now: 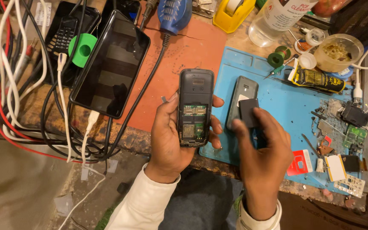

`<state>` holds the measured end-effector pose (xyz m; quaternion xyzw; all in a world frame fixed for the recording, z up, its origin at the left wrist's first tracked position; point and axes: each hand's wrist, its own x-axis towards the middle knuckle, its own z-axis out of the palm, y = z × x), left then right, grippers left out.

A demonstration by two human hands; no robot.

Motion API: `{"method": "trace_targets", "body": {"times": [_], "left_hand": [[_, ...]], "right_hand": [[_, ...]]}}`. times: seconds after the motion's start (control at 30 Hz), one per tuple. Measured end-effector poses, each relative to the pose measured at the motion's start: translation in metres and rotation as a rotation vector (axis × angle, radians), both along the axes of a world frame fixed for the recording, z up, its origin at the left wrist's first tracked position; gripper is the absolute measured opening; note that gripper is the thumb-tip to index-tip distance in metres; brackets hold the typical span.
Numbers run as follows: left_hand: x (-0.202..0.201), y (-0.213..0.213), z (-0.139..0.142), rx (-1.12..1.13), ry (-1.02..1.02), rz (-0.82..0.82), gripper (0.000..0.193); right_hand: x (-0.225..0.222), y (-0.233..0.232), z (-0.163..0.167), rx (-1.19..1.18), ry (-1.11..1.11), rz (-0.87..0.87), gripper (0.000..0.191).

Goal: The person removes the back cover and battery from a feature phone, then uses a screwdriver to pry out the motherboard and internal components. They place the parts on the workbench and continue to separate the phone casing.

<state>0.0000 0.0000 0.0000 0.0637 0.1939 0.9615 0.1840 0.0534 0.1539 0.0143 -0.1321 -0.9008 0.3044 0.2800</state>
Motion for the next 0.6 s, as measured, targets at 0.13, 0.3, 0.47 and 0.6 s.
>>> {"method": "trace_targets", "body": {"times": [0.13,0.3,0.47,0.6], "left_hand": [[-0.001,0.0,-0.001,0.017,0.006,-0.002,0.054],[-0.002,-0.001,0.0,0.009,0.015,0.001,0.052],[-0.003,0.0,0.0,0.008,0.013,0.01,0.053],[-0.003,0.004,-0.002,-0.028,0.01,0.041,0.054]], "right_hand": [[0.0,-0.001,-0.005,0.142,-0.003,0.061,0.043],[-0.003,0.004,-0.012,0.106,0.023,-0.006,0.033],[-0.002,0.005,-0.016,0.112,0.1,-0.048,0.032],[0.004,0.004,-0.018,0.097,0.186,-0.06,0.023]]}}
